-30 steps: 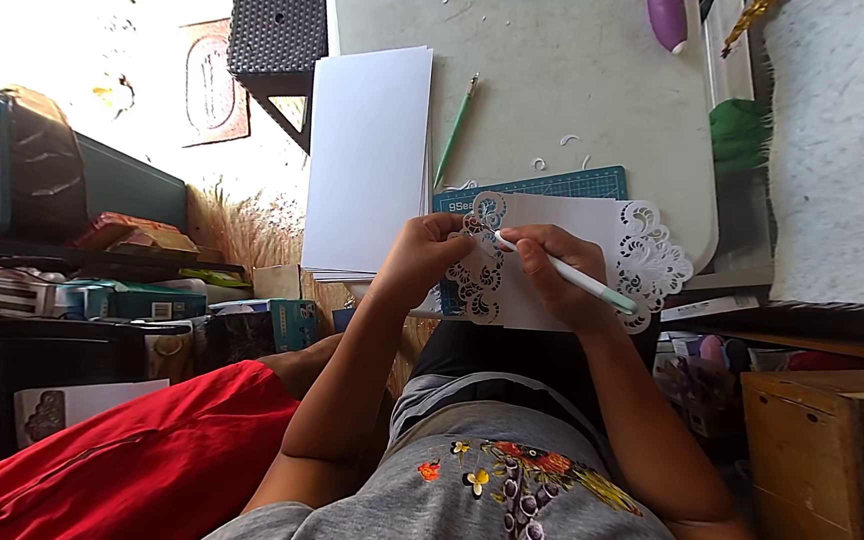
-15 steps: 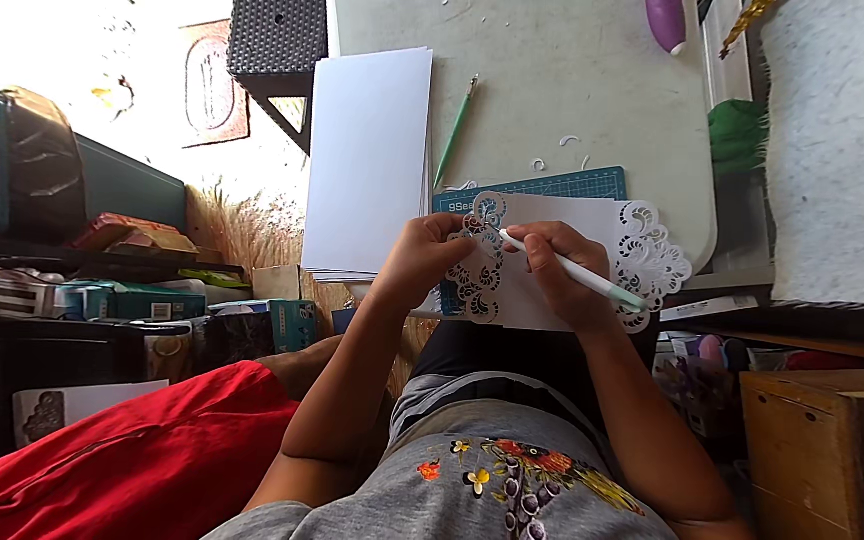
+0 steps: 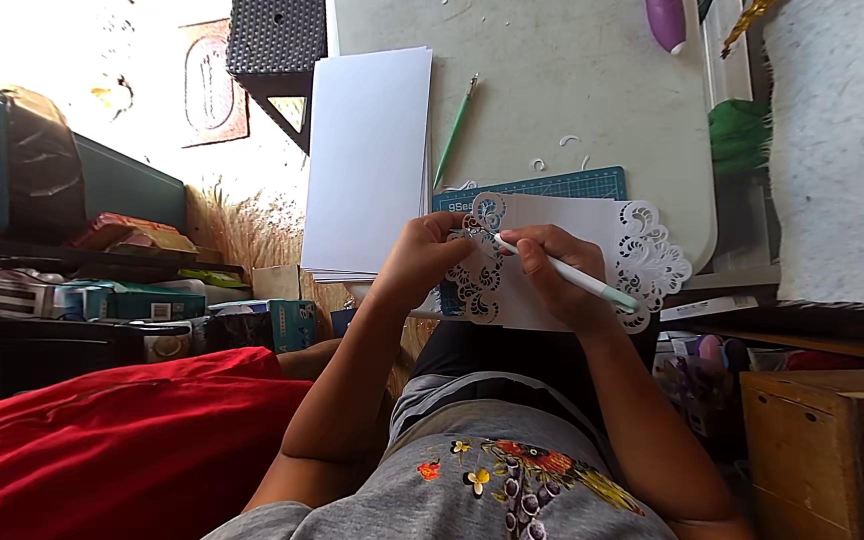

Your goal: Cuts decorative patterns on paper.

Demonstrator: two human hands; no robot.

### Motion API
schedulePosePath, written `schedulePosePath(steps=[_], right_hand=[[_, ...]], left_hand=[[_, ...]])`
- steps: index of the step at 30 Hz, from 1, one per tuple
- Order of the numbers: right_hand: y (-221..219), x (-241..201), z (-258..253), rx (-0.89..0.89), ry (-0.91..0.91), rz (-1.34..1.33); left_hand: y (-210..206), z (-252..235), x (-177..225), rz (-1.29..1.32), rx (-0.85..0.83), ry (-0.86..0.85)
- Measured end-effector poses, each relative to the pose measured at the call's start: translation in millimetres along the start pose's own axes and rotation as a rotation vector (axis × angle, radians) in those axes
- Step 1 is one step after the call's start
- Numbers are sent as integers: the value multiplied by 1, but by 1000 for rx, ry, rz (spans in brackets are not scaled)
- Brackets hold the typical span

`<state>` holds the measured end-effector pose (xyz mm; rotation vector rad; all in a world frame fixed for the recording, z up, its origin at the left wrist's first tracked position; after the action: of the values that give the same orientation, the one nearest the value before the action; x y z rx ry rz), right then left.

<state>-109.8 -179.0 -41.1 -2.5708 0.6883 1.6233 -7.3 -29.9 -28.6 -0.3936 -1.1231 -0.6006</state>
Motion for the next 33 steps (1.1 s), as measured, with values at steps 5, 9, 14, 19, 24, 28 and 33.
schedulePosePath(steps=[5,9,14,19,24,28,33], right_hand=[[3,-1,1,57,-23,-65],[4,-1,1,77,-38,-84],[7,1,1,96,-58,-135],[12,6,3,155,-115,-231],[12,6,2,159,-113,-229],[12,5,2,156,-121,-228],[11,5,3,152,-141,-237]], left_hand=[[0,1,0,12,-1,-1],[1,2,-1,60,-3,9],[3,-1,-4,245,24,143],[2,-4,0,253,-114,105],[2,-10,1,193,-137,46],[2,-11,0,157,-131,26],[1,-12,1,115,-130,-23]])
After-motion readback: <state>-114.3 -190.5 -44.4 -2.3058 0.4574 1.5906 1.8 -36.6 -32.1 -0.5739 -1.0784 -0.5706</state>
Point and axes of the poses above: each hand's wrist, its own z-axis away from the middle knuckle, its own y-axis out of the back of the hand, x = y × z, the point moved 5 cm from there along -z, towards the middle knuckle, and after that the axes turned 5 degrees about z, right-handed, at the moved point
